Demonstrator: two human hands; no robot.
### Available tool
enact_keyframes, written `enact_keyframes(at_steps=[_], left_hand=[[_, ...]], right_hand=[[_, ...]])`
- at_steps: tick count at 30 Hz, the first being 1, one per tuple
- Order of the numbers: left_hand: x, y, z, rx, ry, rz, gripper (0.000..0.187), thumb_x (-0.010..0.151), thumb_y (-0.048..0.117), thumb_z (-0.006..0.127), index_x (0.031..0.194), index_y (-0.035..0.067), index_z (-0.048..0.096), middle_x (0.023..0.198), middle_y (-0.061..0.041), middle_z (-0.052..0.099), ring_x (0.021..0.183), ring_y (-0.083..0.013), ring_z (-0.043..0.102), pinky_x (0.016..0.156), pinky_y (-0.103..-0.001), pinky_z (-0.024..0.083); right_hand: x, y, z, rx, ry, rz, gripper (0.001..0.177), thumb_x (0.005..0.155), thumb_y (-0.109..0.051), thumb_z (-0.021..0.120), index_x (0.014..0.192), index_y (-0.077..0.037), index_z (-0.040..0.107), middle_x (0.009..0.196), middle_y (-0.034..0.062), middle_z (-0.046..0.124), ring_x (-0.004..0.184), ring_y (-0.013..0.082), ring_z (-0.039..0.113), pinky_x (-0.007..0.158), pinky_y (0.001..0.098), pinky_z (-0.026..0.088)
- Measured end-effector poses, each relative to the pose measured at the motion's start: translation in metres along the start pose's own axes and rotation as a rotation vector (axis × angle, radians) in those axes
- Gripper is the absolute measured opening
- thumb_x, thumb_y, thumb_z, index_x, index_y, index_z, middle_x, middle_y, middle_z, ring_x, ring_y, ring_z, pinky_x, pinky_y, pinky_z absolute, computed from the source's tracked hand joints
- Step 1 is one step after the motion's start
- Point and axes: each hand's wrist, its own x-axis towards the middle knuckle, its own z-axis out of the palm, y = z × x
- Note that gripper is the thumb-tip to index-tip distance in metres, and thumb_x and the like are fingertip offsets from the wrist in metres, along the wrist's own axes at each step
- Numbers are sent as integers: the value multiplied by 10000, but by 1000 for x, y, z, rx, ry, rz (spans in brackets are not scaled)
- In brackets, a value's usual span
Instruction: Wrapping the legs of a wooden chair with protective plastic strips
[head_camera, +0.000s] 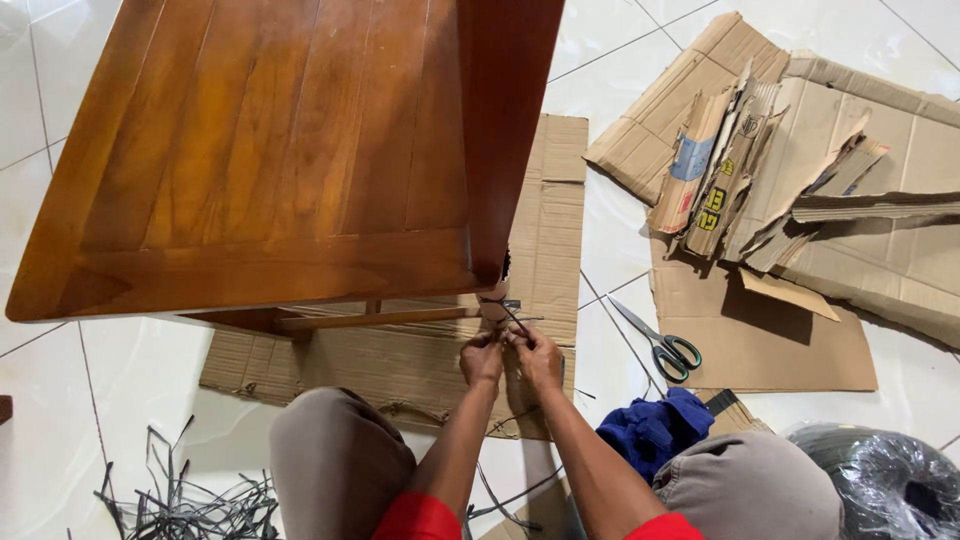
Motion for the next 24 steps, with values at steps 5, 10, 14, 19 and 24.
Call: enact_keyframes(at_steps=[5,10,14,19,24], left_hand=[[-15,12,-4,-43,-34,53,353,781,304,763,1037,65,808,1041,-205,782,1120,-438,690,959,-574,533],[-52,41,-28,-75,-74,110,385,822,265,744,1094,-5,781,1127,-267,753,1201,-479,639,1028,-606,499],[-50,41,-30,13,-52,84,416,774,326,785,1059,23,798,1045,-232,777,1123,-453,691,955,-546,545],[-47,37,-27,65,-47,52,450,735,368,804,1056,52,805,1044,-202,786,1115,-409,709,954,-513,560],[-74,63,-35,85,1,91,376,755,329,778,979,28,803,956,-228,778,1054,-414,725,888,-523,574]], right_hand=[[5,5,9,6,26,49,210,836,-316,756,1038,-262,767,907,60,787,990,349,728,904,487,550],[5,5,8,-36,15,10,101,873,-346,743,959,-297,765,848,-18,794,963,287,746,876,445,569],[9,23,12,-31,12,-129,111,913,-250,709,994,-249,786,942,72,794,999,342,736,869,469,577],[3,18,10,-50,22,-205,106,906,-241,729,987,-236,797,974,93,781,1001,347,729,870,450,592],[1,17,8,-106,15,-221,148,854,-231,770,987,-276,815,923,97,763,948,329,741,820,398,629]])
